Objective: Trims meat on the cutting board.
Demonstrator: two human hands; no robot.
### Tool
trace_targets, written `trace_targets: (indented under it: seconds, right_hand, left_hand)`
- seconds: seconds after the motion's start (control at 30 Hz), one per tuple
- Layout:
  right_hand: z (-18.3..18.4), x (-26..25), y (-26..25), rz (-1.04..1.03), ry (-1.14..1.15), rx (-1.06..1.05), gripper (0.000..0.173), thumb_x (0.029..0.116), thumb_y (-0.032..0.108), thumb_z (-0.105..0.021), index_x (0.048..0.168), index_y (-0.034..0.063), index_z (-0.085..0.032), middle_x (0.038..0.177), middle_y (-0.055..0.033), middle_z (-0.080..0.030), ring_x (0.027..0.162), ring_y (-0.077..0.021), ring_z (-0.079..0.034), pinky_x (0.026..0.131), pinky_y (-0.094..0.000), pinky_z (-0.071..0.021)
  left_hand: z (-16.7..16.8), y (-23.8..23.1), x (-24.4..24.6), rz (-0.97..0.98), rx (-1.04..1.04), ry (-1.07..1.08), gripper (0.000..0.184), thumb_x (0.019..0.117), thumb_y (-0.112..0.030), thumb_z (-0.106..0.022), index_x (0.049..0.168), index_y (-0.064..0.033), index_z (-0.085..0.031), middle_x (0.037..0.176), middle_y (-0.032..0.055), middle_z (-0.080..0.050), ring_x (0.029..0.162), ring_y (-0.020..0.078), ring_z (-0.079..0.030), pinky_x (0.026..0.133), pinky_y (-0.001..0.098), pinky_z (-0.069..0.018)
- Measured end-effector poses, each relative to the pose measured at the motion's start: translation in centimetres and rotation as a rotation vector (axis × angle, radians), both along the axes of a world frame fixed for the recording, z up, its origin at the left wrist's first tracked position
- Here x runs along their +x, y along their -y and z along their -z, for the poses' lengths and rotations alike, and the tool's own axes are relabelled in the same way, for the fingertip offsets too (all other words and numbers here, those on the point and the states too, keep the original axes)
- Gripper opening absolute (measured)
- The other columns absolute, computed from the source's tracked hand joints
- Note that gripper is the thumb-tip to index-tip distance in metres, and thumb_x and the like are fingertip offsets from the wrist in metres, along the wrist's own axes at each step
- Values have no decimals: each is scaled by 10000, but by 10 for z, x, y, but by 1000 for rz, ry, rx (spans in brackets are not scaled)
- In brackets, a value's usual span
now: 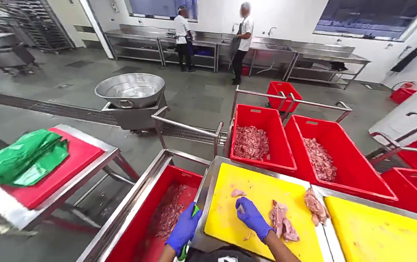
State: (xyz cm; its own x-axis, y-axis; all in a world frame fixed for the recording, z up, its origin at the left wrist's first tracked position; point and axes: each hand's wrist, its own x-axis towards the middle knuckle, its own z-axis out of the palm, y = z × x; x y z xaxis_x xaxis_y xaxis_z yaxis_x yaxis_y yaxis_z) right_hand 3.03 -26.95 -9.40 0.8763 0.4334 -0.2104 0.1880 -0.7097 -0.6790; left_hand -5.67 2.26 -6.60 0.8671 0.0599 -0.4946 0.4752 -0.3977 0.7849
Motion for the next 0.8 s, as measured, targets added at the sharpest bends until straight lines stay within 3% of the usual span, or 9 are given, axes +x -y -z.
trace_targets:
  seconds: [0.07, 0.17, 0.23, 0.33, 0.4, 0.5, 0.57, 0.7, 0.8]
  right_hand:
    - [-2, 18, -9, 125, 124, 59, 230, 866, 129, -680, 1076, 44, -720, 1125, -161, -677, 1082, -295, -654, 960, -474, -534]
    - [11, 47, -23, 121, 107, -167, 448, 879, 313, -697, 1299, 156, -698, 1337, -164, -624, 1250, -359, -579, 1020, -533, -498]
    - [22, 52, -34, 9, 117, -289, 387, 901, 300, -668, 1262, 168, -712, 1357, -183, -602, 1268, -392, -556, 1001, -540, -508]
    - [23, 34, -31, -205, 83, -301, 236, 908, 148, -647, 1123, 101, -735, 1238, -197, -646, 1172, -379, -614, 973, -519, -519]
    - [9, 23, -18, -285, -92, -105, 226, 856, 107, -697, 1073, 55, -736, 1101, -178, -685, 1046, -326, -654, 921, -508, -519]
    - [-21, 19, 1, -411, -595, 296, 216, 851, 136, -718, 1058, 91, -671, 904, -42, -675, 766, -146, -636, 708, -354, -540]
    - [-53, 20, 8, -537, -790, 525, 204, 842, 174, -739, 1028, 148, -658, 901, 11, -677, 762, -101, -635, 693, -304, -541]
    - [-140, 51, 21, -865, -634, 947, 231, 838, 407, -797, 977, 252, -696, 1026, 68, -700, 935, -67, -657, 781, -250, -542]
    - [-209, 64, 39, -759, -182, 1129, 187, 863, 413, -781, 994, 296, -716, 1069, 83, -701, 984, -65, -664, 801, -224, -560]
  left_hand:
    - [3, -10, -6, -27, -19, 3, 407, 1065, -354, -548, 1350, -63, -557, 876, 175, -662, 649, 269, -641, 641, 475, -571]
    - [6, -18, -18, -38, -11, 18, 398, 1060, -350, -551, 1308, -40, -569, 837, 171, -653, 616, 263, -633, 619, 469, -568]
    - [4, -26, -21, -57, -14, 39, 410, 1052, -357, -564, 1306, -36, -571, 810, 157, -644, 596, 248, -619, 610, 453, -562]
    - [3, -30, -29, -107, -26, 55, 404, 1044, -347, -568, 1314, -46, -568, 763, 129, -633, 560, 222, -607, 580, 425, -559]
    - [1, -32, -29, -140, -21, 53, 405, 1053, -337, -566, 1328, -40, -563, 767, 134, -634, 562, 226, -612, 586, 429, -564]
    - [2, -34, -27, -171, -4, 72, 418, 1050, -343, -566, 1329, -32, -556, 755, 130, -636, 559, 225, -619, 580, 427, -570]
    - [6, -33, -28, -198, -5, 97, 417, 1042, -351, -573, 1304, -27, -572, 732, 119, -631, 546, 215, -613, 570, 420, -565]
    - [6, -30, -24, -183, -8, 105, 374, 1043, -339, -571, 1250, -27, -588, 712, 106, -618, 526, 199, -599, 561, 403, -561]
    - [-1, -29, -22, -129, 8, 110, 368, 1039, -326, -578, 1261, -33, -601, 771, 113, -642, 573, 204, -616, 595, 412, -564]
